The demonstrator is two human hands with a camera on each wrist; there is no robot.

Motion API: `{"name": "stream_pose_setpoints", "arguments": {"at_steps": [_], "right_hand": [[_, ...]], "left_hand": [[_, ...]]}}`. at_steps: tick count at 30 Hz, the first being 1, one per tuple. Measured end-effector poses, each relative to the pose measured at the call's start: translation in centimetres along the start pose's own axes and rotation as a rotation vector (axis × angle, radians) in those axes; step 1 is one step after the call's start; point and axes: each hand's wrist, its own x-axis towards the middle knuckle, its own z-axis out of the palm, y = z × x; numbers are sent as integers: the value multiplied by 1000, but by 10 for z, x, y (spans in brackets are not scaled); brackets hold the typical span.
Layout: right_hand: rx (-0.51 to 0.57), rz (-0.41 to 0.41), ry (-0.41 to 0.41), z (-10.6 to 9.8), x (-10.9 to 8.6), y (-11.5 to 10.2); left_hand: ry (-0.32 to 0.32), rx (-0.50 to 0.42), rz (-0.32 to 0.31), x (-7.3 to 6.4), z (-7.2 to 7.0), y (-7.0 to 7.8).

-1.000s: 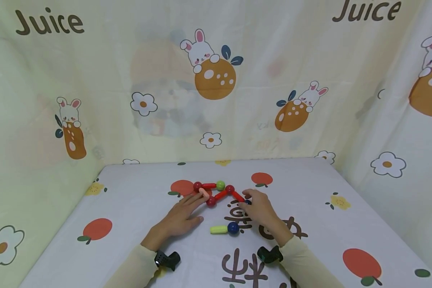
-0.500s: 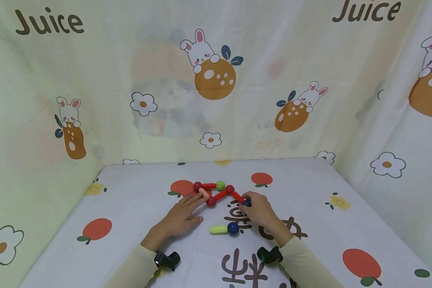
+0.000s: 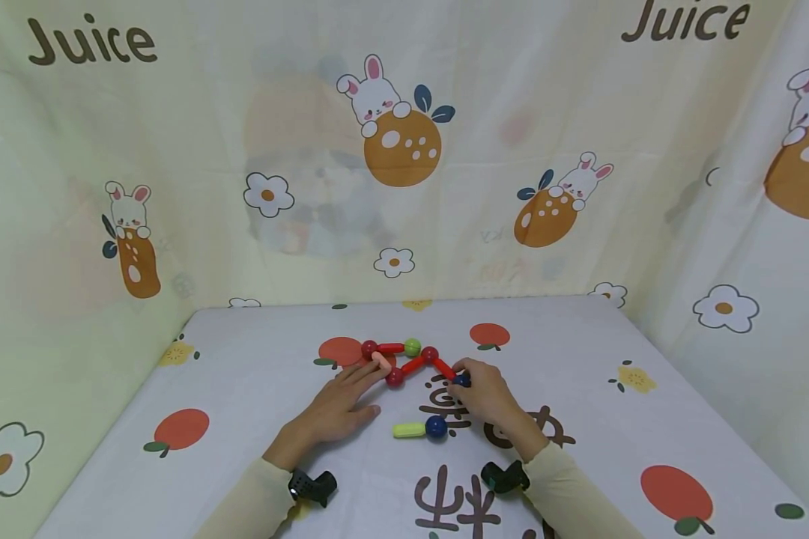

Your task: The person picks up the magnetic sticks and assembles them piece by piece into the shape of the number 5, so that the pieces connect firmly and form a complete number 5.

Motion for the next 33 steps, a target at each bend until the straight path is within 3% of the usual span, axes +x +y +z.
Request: {"name": "stream_pose_setpoints", "arguments": {"at_steps": [33], "right_hand": [[36, 42, -22, -1, -3, -2]], "left_hand": [[-4, -6, -9, 0, 1, 0]]}}
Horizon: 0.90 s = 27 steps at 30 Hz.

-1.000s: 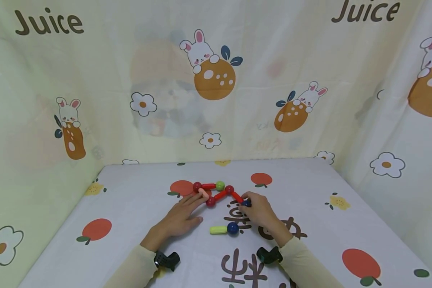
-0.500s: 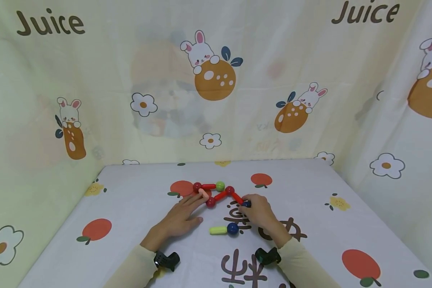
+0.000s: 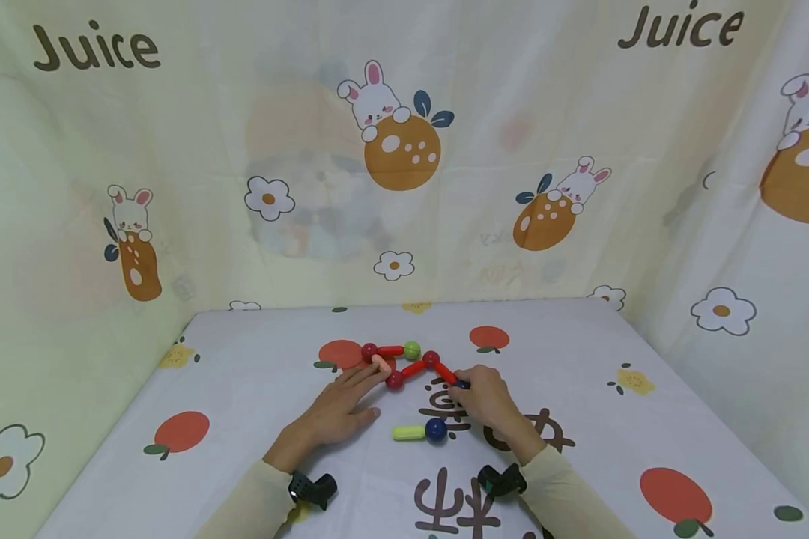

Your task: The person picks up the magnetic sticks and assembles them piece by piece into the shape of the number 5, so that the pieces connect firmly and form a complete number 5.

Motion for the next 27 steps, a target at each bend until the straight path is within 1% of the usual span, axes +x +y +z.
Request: {"name": "stream_pose_setpoints", "arguments": {"at_steps": [4, 7, 10, 15, 19, 23, 27], "right_hand": [[-27, -12, 15, -1, 2, 5], [-63, -41, 36, -2, 3, 8], [-67, -43, 46, -3, 4, 9], [-62, -19, 49, -4, 4, 8], [-91, -9, 62, -4, 5, 6], [-116, -29, 88, -4, 6, 5], [-98, -55, 104, -5, 5, 4]], "left_hand": [[-2, -6, 2, 1, 1, 0], [-1, -8, 7, 2, 2, -1], [1, -9, 10, 2, 2, -1], [1, -7, 5, 1, 1, 0], [1, -1, -1, 1, 1, 0], [2, 3, -2, 1, 1, 0], [3, 7, -4, 1, 1, -1]]}}
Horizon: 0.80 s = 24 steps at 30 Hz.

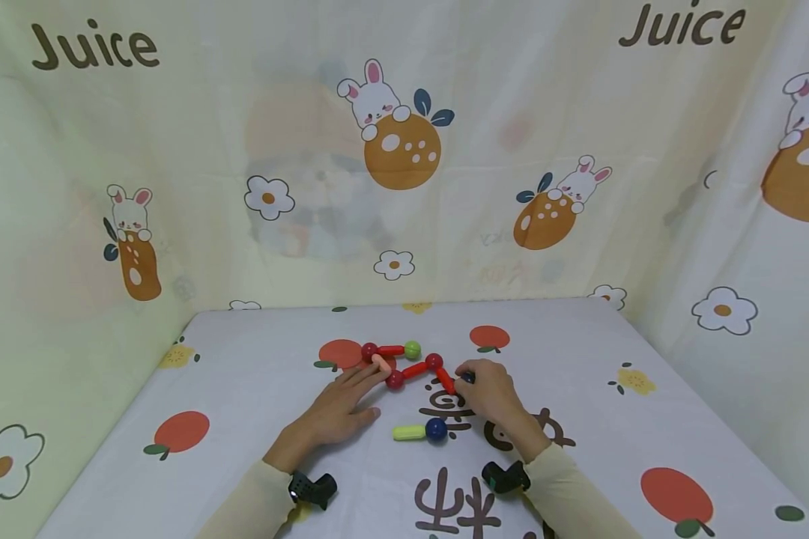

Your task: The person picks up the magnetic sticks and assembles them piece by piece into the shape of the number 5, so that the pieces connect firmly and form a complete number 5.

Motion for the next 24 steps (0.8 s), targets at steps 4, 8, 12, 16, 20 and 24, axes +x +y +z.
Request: {"name": "stream_pose_setpoints", "arguments": {"at_steps": [4, 8, 12, 16, 20, 24], "right_hand": [[17, -19, 20, -1, -1, -2], [51, -27, 39, -3, -3, -4], [98, -26, 51, -5, -4, -6], [143, -35, 48, -6, -4, -9], [177, -69, 36, -7, -4, -10], [191, -96, 35, -7, -4, -11]], "left_hand": [[0, -4, -1, 0, 0, 0], [1, -1, -3, 0, 1, 0], [3, -1, 1, 0, 0, -1], [4, -2, 6, 0, 0, 0], [3, -6, 8, -1, -1, 0], [3, -5, 11, -1, -1, 1]]}}
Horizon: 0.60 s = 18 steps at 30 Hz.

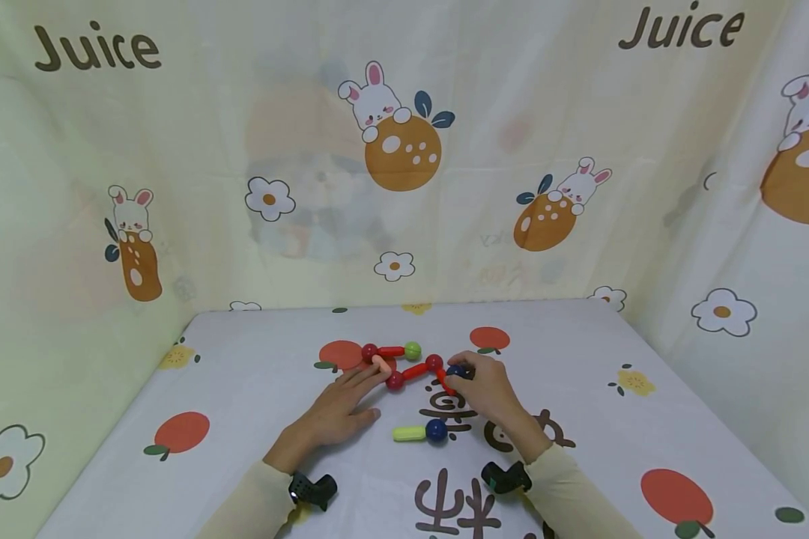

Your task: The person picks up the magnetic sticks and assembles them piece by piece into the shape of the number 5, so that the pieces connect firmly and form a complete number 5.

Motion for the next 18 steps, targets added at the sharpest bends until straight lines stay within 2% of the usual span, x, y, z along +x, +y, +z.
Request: {"name": "stream_pose_setpoints", "arguments": {"at_steps": [7, 11, 18], "right_hand": [[27, 1, 6, 0, -3, -8], [54, -27, 3, -1, -4, -15], [130, -43, -36, -1, -9, -25]], "left_hand": [[5, 3, 6, 0, 0, 0], [4, 5, 11, -1, 0, 0], [3, 0, 11, 0, 1, -1]]}}
